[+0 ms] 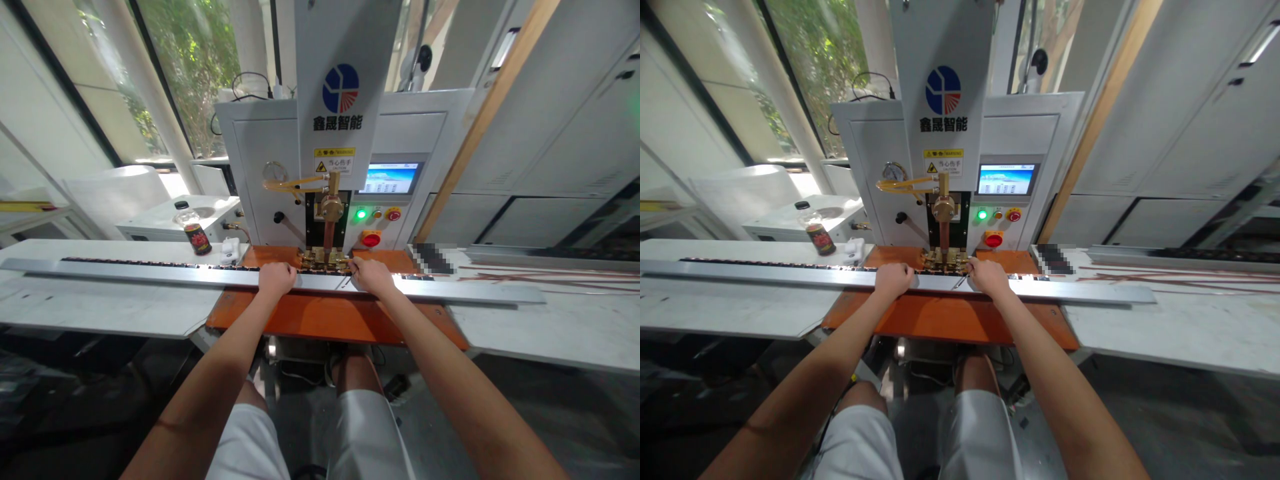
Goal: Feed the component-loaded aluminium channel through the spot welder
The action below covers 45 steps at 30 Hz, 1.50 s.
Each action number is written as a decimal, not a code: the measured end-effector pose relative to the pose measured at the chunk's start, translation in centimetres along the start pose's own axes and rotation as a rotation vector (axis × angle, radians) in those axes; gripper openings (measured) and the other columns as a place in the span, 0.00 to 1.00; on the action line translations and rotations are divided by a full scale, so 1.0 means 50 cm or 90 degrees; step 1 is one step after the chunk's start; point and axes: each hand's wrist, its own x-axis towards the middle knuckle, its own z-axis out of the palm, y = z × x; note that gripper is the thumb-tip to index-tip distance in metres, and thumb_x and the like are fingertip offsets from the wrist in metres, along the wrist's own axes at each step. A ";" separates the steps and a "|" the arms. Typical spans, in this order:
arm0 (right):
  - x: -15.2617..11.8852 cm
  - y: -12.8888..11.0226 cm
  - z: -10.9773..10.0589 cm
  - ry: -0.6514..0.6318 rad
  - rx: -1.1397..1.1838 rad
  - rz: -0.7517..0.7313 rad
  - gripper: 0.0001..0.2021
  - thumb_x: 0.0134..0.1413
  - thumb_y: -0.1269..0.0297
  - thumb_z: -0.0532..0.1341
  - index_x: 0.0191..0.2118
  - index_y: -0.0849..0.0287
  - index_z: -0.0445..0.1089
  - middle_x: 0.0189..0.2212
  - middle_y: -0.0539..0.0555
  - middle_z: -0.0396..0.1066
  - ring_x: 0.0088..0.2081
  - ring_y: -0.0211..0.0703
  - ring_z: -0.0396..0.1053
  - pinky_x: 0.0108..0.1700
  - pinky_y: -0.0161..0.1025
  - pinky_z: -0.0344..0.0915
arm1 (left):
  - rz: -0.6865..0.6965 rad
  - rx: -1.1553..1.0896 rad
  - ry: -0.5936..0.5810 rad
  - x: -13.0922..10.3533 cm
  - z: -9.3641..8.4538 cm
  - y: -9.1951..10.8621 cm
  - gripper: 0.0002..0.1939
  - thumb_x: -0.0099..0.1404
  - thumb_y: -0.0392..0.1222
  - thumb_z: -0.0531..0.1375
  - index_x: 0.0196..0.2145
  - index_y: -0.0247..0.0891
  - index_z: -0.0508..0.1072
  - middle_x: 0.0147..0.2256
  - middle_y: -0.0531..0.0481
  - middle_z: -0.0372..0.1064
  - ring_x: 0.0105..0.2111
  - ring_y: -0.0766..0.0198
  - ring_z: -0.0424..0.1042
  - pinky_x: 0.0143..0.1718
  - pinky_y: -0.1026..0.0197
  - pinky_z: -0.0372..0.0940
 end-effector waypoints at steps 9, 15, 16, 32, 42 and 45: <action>0.000 0.001 -0.001 -0.004 0.005 -0.007 0.23 0.67 0.55 0.41 0.54 0.56 0.68 0.42 0.62 0.76 0.45 0.53 0.73 0.44 0.43 0.63 | -0.012 0.000 -0.026 0.000 -0.010 0.004 0.26 0.67 0.47 0.45 0.36 0.33 0.81 0.36 0.36 0.77 0.39 0.50 0.75 0.43 0.54 0.64; 0.001 0.003 0.003 0.003 0.004 -0.011 0.23 0.67 0.54 0.40 0.53 0.56 0.68 0.41 0.62 0.76 0.44 0.53 0.73 0.44 0.43 0.63 | -0.001 0.002 -0.011 0.002 -0.003 0.001 0.25 0.67 0.47 0.46 0.36 0.33 0.81 0.35 0.36 0.76 0.38 0.50 0.75 0.42 0.55 0.64; 0.001 0.003 0.003 0.002 0.003 -0.010 0.24 0.67 0.54 0.40 0.54 0.55 0.68 0.41 0.62 0.76 0.44 0.52 0.73 0.44 0.43 0.63 | -0.001 0.002 -0.012 0.002 -0.002 0.000 0.25 0.67 0.47 0.46 0.36 0.33 0.81 0.35 0.36 0.76 0.38 0.50 0.75 0.42 0.54 0.64; -0.011 0.007 0.001 0.001 -0.033 -0.008 0.25 0.67 0.53 0.39 0.55 0.56 0.67 0.42 0.62 0.76 0.44 0.53 0.73 0.42 0.42 0.63 | 0.004 0.001 0.008 -0.007 0.002 0.007 0.26 0.67 0.47 0.45 0.36 0.33 0.81 0.34 0.36 0.76 0.38 0.50 0.75 0.43 0.54 0.64; -0.020 0.009 0.005 0.021 -0.033 0.000 0.25 0.68 0.54 0.39 0.55 0.57 0.67 0.41 0.62 0.76 0.44 0.52 0.73 0.44 0.41 0.62 | -0.003 -0.020 0.035 -0.017 0.003 0.012 0.25 0.67 0.46 0.45 0.36 0.34 0.80 0.35 0.38 0.76 0.38 0.50 0.74 0.42 0.52 0.63; -0.019 0.011 0.004 0.018 -0.032 -0.001 0.25 0.68 0.54 0.39 0.55 0.57 0.67 0.40 0.62 0.76 0.43 0.52 0.74 0.43 0.41 0.62 | -0.004 -0.022 0.038 -0.016 0.006 0.012 0.25 0.67 0.46 0.45 0.35 0.33 0.80 0.34 0.37 0.75 0.38 0.50 0.73 0.42 0.52 0.63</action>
